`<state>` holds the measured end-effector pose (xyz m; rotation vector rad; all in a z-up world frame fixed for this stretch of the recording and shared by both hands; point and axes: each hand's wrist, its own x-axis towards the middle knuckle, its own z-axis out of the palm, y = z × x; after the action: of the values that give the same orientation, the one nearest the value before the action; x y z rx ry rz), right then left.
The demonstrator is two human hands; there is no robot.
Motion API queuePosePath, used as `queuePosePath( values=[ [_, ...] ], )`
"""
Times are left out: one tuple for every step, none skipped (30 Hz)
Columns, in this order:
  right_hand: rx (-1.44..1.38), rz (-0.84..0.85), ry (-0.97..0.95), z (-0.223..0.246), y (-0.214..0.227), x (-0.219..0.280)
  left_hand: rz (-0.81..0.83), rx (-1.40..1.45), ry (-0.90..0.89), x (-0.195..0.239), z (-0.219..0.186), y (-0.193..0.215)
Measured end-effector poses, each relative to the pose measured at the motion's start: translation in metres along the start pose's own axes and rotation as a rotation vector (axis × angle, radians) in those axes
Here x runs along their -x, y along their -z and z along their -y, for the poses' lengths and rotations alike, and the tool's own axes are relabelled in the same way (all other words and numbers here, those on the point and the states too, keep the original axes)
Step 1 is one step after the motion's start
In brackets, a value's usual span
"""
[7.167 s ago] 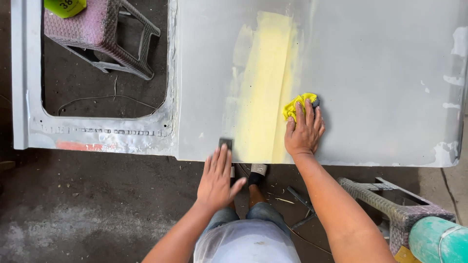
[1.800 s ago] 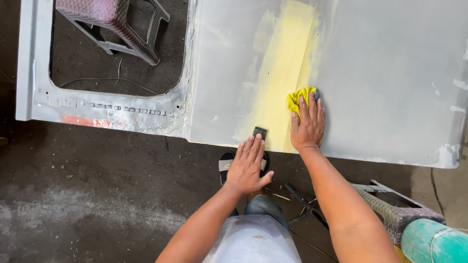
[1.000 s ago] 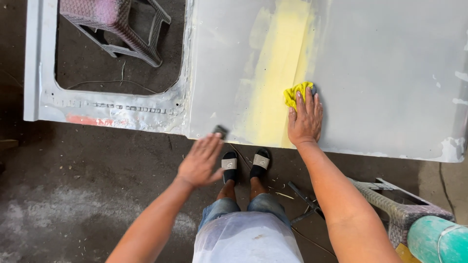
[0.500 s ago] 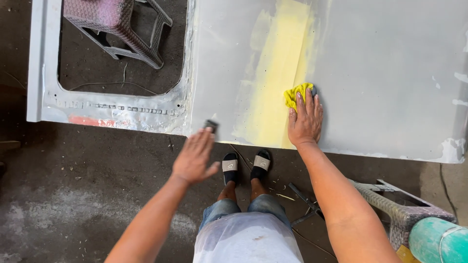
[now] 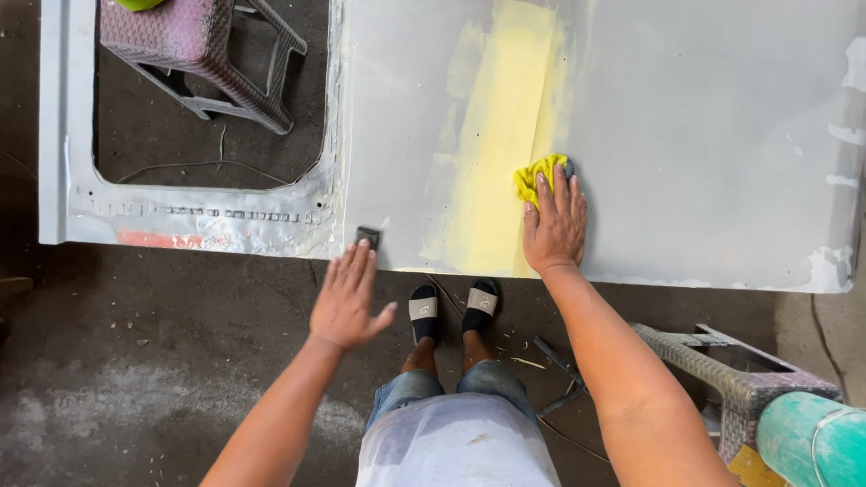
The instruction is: Sanding a repaired area on a car panel with a sanding block and water.
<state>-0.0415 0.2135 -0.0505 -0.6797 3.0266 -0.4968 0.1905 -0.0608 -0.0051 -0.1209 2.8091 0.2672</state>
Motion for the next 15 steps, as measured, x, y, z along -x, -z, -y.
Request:
queuePosePath(
  values=[
    [-0.004,0.001,0.003,0.002,-0.001,0.0,0.0,-0.002,0.004,-0.005,-0.015,-0.003],
    [-0.007,0.004,-0.001,0.004,-0.003,0.0,-0.088,0.122,-0.079,-0.009,-0.03,-0.007],
    [0.0,0.005,-0.011,0.001,-0.001,0.001,-0.178,0.252,-0.172,-0.017,-0.048,-0.012],
    [0.006,0.004,-0.015,-0.003,0.001,0.0,-0.179,0.256,-0.179,-0.03,-0.068,-0.009],
    [0.0,-0.002,0.004,-0.003,0.0,0.001,-0.118,0.245,-0.204,-0.038,-0.085,-0.007],
    [-0.006,-0.008,0.023,-0.003,-0.001,0.002,-0.057,0.233,-0.228,-0.046,-0.103,-0.004],
    [-0.006,-0.006,0.026,-0.003,-0.002,0.002,-0.058,0.234,-0.225,-0.044,-0.095,0.002],
    [-0.009,-0.011,0.025,-0.003,-0.002,0.001,-0.005,0.199,-0.215,-0.043,-0.088,0.008],
    [-0.012,-0.017,0.021,-0.004,-0.002,0.001,0.049,0.161,-0.209,-0.042,-0.081,0.014],
    [-0.013,-0.018,0.02,-0.002,-0.001,0.001,0.049,0.16,-0.209,-0.028,-0.053,0.005],
    [-0.013,-0.014,0.008,0.0,-0.001,0.001,-0.061,0.129,-0.078,-0.014,-0.024,-0.003],
    [-0.012,-0.011,-0.003,0.001,0.0,0.001,-0.173,0.097,0.051,0.0,0.006,-0.011],
    [-0.015,-0.01,-0.002,-0.002,-0.002,0.001,-0.172,0.095,0.054,-0.003,0.001,-0.01],
    [0.003,-0.014,0.001,-0.005,-0.004,0.001,-0.154,0.084,0.058,-0.006,-0.003,-0.009],
    [0.025,-0.019,0.004,-0.006,-0.005,0.002,-0.137,0.075,0.06,-0.007,-0.006,-0.007]
  ],
)
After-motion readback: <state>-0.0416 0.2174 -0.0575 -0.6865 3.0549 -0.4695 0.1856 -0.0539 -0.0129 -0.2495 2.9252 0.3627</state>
